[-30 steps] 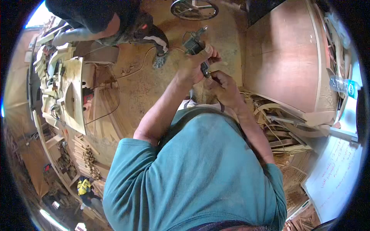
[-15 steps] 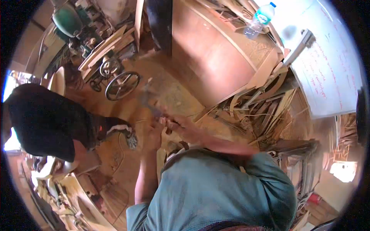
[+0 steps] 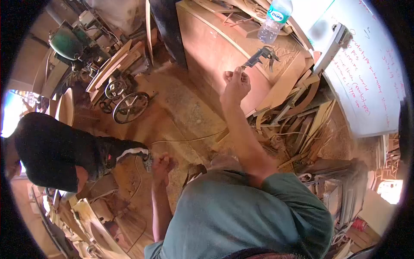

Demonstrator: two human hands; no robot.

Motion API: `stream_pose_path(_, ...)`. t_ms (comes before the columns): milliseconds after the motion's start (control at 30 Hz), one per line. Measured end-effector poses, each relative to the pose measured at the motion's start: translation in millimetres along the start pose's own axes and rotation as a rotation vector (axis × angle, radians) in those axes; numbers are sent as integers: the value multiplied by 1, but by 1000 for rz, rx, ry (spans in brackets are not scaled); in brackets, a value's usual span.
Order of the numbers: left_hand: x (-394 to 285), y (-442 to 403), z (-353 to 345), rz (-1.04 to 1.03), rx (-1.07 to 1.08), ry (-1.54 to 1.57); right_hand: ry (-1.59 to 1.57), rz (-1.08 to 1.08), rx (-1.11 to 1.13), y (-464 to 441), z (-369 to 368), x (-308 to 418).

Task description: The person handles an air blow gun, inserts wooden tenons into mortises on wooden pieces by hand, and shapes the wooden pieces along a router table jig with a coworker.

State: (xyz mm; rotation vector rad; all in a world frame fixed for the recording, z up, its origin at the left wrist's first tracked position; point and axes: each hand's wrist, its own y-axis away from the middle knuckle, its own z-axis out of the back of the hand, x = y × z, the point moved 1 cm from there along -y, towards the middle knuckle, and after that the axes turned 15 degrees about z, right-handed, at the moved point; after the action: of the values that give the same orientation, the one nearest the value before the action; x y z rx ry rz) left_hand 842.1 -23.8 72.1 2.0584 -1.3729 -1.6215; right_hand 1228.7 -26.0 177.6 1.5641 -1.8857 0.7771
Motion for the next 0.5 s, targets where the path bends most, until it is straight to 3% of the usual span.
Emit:
stream_pose_path(100,41,3,38,67,-123,21,-37,32,-104,-26,-6,-23)
stream_pose_path(167,90,8,83,-100,-216,-195,-13,38,-183,-42,-10,-27)
stream_pose_path(233,99,23,82,-59,-324,-148,60,74,-261,-59,-11,-28)
stream_pose_path(300,103,53,77,163,-442,191,158,162,-191,-75,2,-39)
stream_pose_path(400,141,80,104,139,-380,390,147,120,-264,-81,-7,-37)
stream_pose_path(500,150,110,81,228,-691,460,117,85,-150,-59,-2,-44)
